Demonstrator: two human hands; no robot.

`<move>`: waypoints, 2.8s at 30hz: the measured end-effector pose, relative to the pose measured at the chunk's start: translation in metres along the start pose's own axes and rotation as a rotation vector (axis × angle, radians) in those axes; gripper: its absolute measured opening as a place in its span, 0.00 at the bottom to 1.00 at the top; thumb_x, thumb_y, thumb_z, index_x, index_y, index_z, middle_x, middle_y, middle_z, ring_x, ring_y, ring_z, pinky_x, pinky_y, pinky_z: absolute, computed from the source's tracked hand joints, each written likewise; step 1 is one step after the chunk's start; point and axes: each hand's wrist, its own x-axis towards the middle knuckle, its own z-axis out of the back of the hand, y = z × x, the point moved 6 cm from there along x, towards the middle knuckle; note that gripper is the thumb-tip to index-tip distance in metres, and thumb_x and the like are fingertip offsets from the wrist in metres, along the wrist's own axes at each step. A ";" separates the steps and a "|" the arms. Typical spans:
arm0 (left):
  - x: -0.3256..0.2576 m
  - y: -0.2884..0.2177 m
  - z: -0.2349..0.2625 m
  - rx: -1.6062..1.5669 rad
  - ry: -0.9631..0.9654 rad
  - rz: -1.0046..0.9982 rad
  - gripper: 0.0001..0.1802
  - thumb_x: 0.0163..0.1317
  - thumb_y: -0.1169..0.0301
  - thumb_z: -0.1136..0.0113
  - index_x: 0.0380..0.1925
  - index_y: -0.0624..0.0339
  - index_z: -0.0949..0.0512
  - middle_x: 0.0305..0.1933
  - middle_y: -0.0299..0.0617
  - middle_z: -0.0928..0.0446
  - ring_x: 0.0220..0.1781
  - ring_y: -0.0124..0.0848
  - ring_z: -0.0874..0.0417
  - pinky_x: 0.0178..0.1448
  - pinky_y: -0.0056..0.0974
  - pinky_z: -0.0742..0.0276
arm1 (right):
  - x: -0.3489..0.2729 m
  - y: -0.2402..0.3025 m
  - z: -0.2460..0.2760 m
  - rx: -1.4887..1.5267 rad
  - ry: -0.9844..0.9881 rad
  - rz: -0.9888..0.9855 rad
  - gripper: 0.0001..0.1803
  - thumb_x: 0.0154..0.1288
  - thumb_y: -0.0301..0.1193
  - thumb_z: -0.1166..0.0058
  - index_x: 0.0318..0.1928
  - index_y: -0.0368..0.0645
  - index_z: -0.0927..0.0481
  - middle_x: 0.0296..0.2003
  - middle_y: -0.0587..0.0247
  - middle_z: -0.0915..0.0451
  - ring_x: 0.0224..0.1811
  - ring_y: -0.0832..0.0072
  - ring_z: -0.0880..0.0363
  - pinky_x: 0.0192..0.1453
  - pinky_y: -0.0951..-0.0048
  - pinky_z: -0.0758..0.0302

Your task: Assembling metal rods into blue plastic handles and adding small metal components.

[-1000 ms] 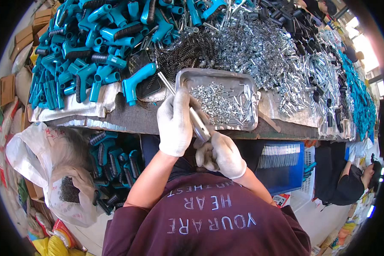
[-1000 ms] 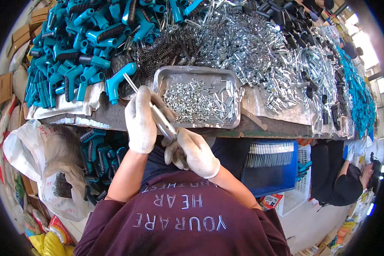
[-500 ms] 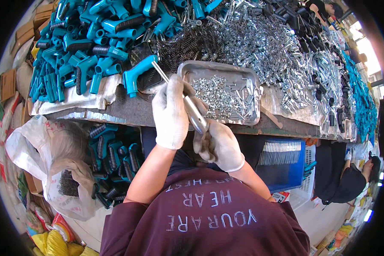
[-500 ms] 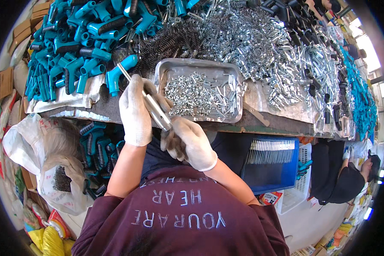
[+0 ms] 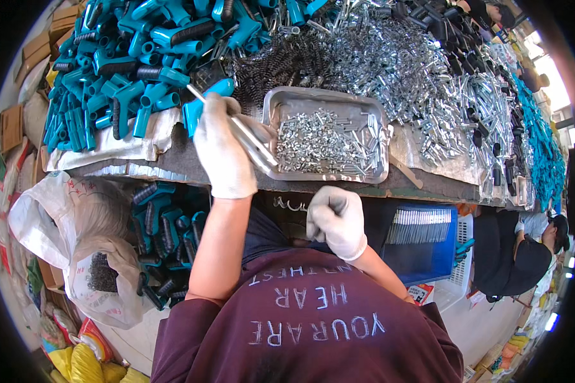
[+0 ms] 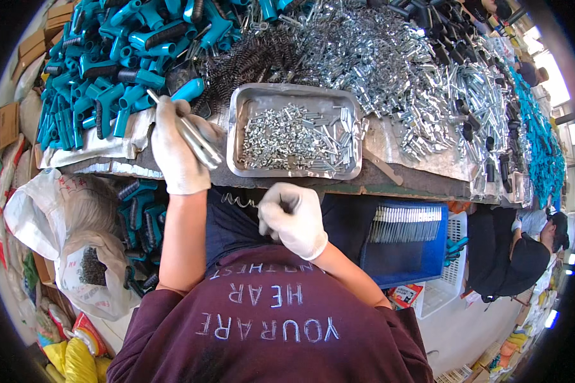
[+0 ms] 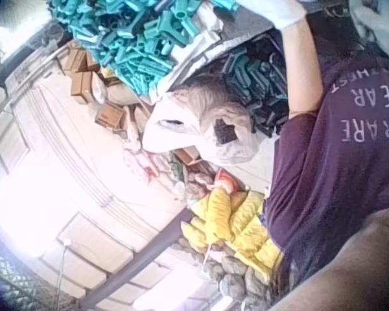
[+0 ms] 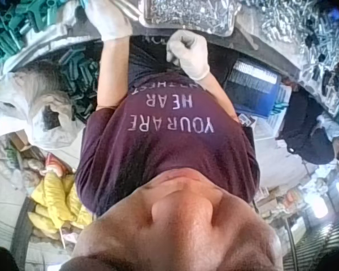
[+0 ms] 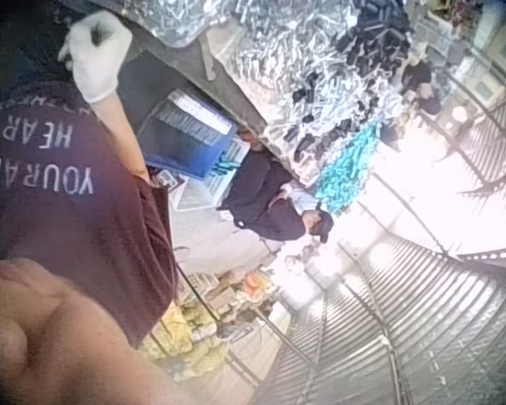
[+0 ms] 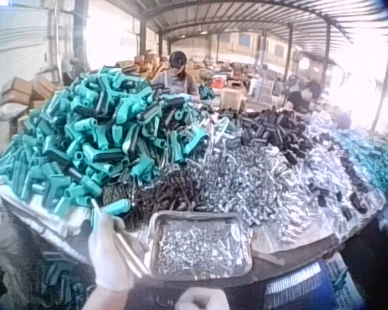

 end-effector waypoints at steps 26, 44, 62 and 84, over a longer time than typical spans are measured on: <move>-0.069 0.013 -0.050 0.323 0.703 -0.145 0.13 0.72 0.69 0.55 0.44 0.67 0.24 0.33 0.44 0.19 0.34 0.33 0.17 0.42 0.35 0.22 | 0.007 -0.013 0.022 0.323 0.043 -0.070 0.22 0.77 0.42 0.66 0.32 0.38 0.27 0.18 0.61 0.24 0.10 0.80 0.36 0.14 0.78 0.41; -0.019 0.012 0.011 1.342 0.620 -0.482 0.20 0.52 0.65 0.32 0.46 0.54 0.22 0.36 0.47 0.18 0.37 0.51 0.15 0.42 0.49 0.20 | 0.028 0.031 0.036 -0.384 -0.162 0.068 0.15 0.70 0.31 0.55 0.28 0.35 0.23 0.20 0.64 0.22 0.19 0.81 0.27 0.23 0.78 0.32; 0.069 -0.002 0.093 1.624 -0.177 -0.084 0.33 0.49 0.52 0.31 0.51 0.60 0.26 0.41 0.59 0.17 0.43 0.55 0.15 0.51 0.53 0.20 | 0.235 0.126 0.031 -1.662 -0.387 0.774 0.15 0.62 0.30 0.44 0.51 0.50 0.21 0.52 0.55 0.26 0.50 0.56 0.21 0.55 0.58 0.21; 0.101 0.001 -0.083 0.972 0.497 -0.153 0.29 0.59 0.44 0.42 0.29 0.64 0.16 0.24 0.49 0.21 0.28 0.38 0.22 0.40 0.39 0.26 | 0.159 0.132 0.155 0.000 -0.416 0.499 0.21 0.67 0.34 0.39 0.51 0.28 0.25 0.39 0.57 0.19 0.38 0.75 0.18 0.41 0.76 0.19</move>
